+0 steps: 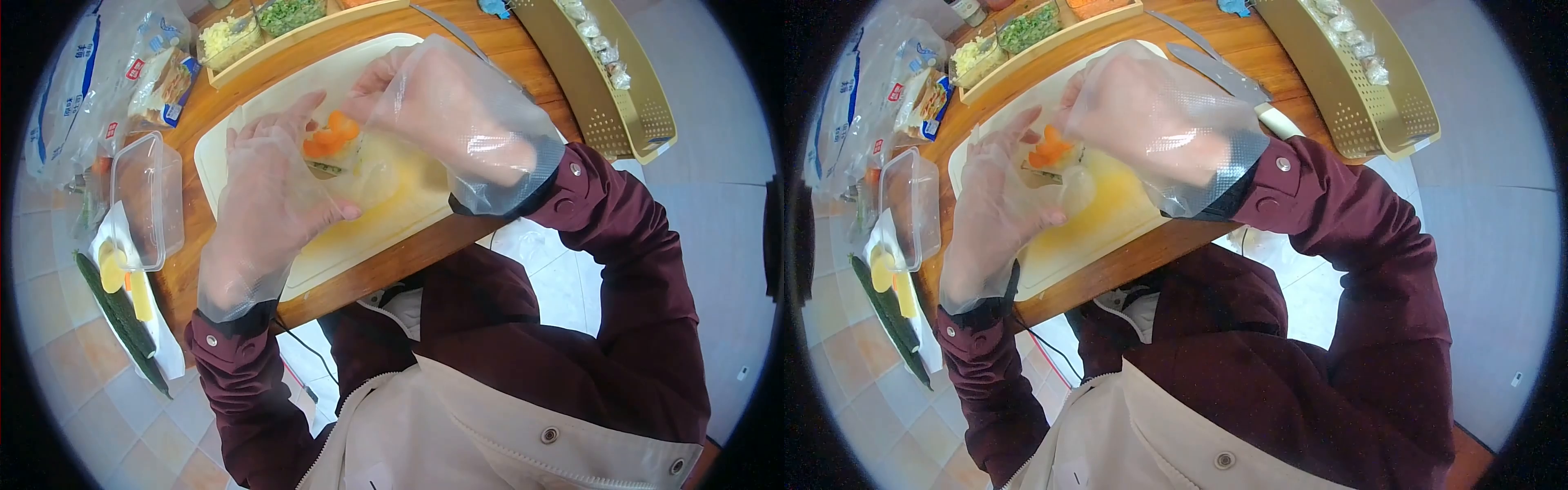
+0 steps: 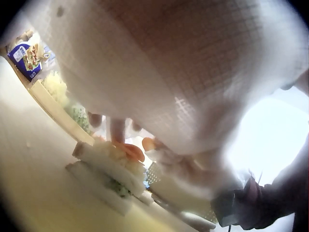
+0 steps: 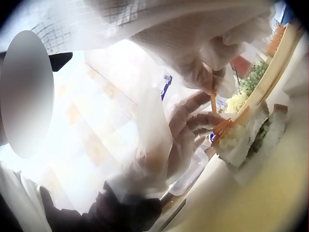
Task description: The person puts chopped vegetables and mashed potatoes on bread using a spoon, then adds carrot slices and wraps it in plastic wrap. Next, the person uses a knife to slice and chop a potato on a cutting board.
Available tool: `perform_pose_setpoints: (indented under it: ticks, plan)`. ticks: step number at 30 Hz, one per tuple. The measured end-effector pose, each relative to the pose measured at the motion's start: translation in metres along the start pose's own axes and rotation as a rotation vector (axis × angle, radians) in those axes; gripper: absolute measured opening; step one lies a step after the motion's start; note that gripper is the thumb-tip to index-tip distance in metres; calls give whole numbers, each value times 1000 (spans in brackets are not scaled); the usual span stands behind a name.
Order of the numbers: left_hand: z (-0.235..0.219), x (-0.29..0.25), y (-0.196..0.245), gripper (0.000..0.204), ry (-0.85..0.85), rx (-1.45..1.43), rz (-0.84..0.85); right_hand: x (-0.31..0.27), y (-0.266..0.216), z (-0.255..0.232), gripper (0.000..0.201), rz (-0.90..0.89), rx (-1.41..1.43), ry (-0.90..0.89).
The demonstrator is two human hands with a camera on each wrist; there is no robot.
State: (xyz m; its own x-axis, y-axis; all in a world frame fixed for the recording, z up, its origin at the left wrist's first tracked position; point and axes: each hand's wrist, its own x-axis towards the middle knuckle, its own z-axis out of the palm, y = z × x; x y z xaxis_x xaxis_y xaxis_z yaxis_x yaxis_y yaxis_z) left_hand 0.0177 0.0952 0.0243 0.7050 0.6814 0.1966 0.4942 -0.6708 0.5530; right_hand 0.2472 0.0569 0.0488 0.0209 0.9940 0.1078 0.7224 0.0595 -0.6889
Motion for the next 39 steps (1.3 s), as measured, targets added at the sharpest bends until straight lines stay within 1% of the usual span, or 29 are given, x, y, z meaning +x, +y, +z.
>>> perform_pose_setpoints:
  ticks: [2, 3, 5, 7, 9, 11, 13, 14, 15, 16, 17, 20, 22, 26, 28, 29, 31, 35, 37, 39]
  plan:
    - [1, 1, -1, 108, 25, -4, 38, 2, 3, -1, 31, 15, -18, 5]
    - [1, 2, 1, 108, 25, -5, 39, 2, 5, -4, 32, 28, 2, -22]
    - [-1, 2, 7, 107, -12, -28, -10, 3, 7, -9, 33, 42, 20, -49]
    - [-1, -2, 4, 107, -1, -27, -1, 4, 7, -12, 35, 88, 57, -132]
    - [0, -3, 1, 106, 10, -26, 9, 5, 17, -6, 35, 58, 107, -131]
    - [1, -3, -1, 106, 21, -20, 70, 6, 19, -3, 36, 26, 158, -130]
    - [2, -3, -2, 106, 19, -16, 81, 7, 16, -3, 34, 104, 129, -129]
    - [2, -3, -2, 106, 17, -12, 92, 8, 19, -2, 34, 104, 129, -129]
    - [1, -4, -1, 106, 17, -12, 92, 8, 24, -1, 34, 66, 153, -127]
    - [0, -4, 1, 106, 8, -18, 59, 8, 27, 0, 34, 28, 177, -125]
    - [0, -4, 2, 106, 0, -24, 25, 8, 29, 1, 34, 29, 176, -125]
    - [-1, -3, 3, 107, -7, 4, 56, 7, 24, -1, 35, 4, 222, -108]
    - [0, -3, 5, 107, -1, 9, 58, 7, 14, -6, 37, 142, 110, -151]
    - [0, -5, 8, 108, 15, 35, 59, 8, 17, -2, 40, 97, 141, -126]
    - [-1, -5, 9, 108, 14, 28, 53, 8, 16, -4, 39, 181, 151, -139]
    - [-1, -5, 10, 108, 13, 21, 49, 7, 18, -4, 39, 181, 150, -139]
    - [-1, -4, 10, 108, 9, 20, 51, 7, 24, -2, 36, 162, 263, -179]
    - [1, -4, 12, 108, -7, 18, 47, 9, 20, -1, 32, 167, 251, -185]
    - [2, -4, 13, 109, -7, 14, 48, 10, 11, -5, 29, 209, 33, -179]
    - [3, -4, 11, 109, -7, 11, 48, 10, 12, -4, 30, 196, 37, -176]
